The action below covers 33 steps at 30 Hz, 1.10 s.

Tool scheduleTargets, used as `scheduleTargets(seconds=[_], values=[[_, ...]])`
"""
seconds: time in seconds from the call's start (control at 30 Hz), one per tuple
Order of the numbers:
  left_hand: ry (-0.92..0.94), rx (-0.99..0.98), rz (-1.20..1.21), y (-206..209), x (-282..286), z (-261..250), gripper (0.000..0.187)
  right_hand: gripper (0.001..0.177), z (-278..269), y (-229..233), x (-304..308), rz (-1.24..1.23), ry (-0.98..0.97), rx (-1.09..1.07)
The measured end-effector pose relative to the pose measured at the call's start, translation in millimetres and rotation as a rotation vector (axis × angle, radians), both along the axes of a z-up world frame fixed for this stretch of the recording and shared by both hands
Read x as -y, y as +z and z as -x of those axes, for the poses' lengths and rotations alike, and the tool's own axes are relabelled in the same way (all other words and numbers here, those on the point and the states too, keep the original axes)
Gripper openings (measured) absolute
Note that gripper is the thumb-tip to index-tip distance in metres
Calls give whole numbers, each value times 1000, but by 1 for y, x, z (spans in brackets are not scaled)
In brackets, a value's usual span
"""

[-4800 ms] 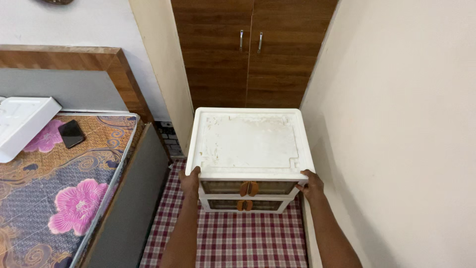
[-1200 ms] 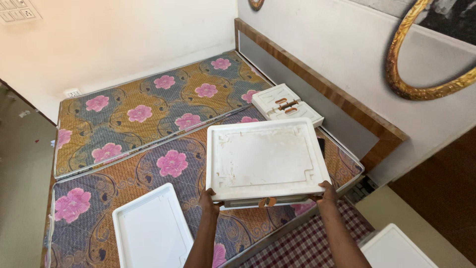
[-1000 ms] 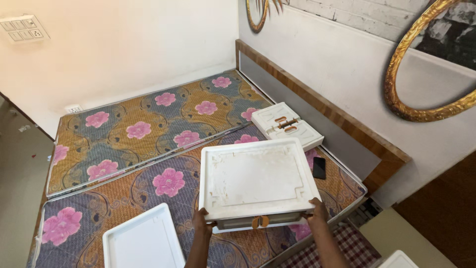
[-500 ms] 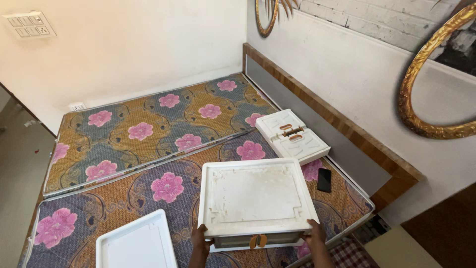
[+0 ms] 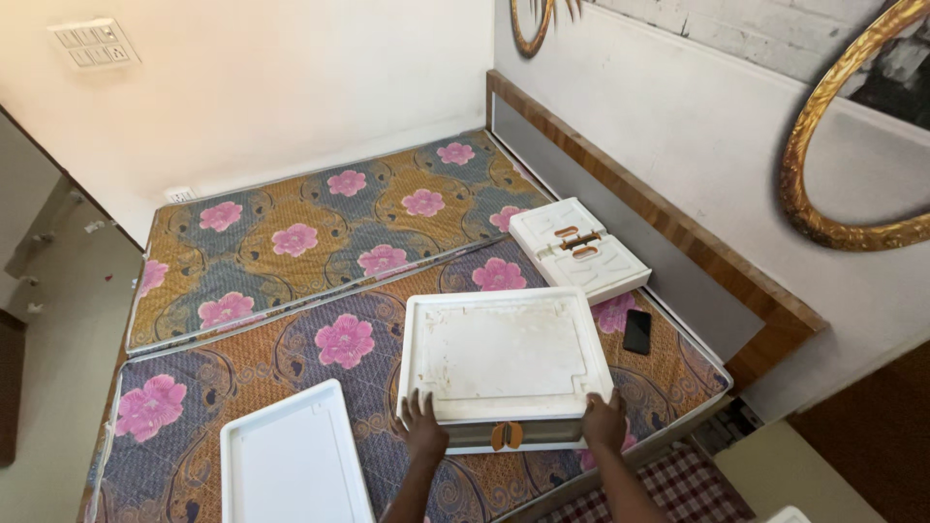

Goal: The person assembles a white plastic storage box by hand. They place the lid on the bed, insert the main body, attach a frame, fold side panels, and close the latches. The person then moves the assembled box to the floor and repeats the process with a second box.

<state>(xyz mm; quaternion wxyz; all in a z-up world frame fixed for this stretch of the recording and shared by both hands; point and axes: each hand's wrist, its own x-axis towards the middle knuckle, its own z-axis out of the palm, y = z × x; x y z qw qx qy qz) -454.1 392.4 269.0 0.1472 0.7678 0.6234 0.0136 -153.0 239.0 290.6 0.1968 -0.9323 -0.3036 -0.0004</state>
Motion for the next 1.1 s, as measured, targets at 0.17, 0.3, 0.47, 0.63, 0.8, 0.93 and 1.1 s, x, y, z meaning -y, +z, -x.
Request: scheduleTargets(seconds=[0.17, 0.3, 0.47, 0.63, 0.8, 0.93, 1.1], values=[[-112, -76, 272, 7, 35, -25, 101, 39, 1, 16, 21, 69, 187, -2], [-110, -48, 314, 16, 38, -20, 103, 47, -15, 25, 30, 177, 268, -136], [-146, 37, 316, 25, 34, -11, 99, 47, -13, 25, 30, 196, 305, -106], [-164, 150, 254, 26, 31, -14, 96, 49, -16, 19, 23, 219, 312, -73], [-160, 187, 310, 25, 27, -17, 96, 45, -41, -8, 8, 218, 302, -115], [-116, 175, 334, 29, 28, -15, 103, 47, -49, -45, 0, -142, -47, -352], [-165, 235, 242, 29, 29, -13, 94, 53, -63, -55, -9, -143, -295, -420]])
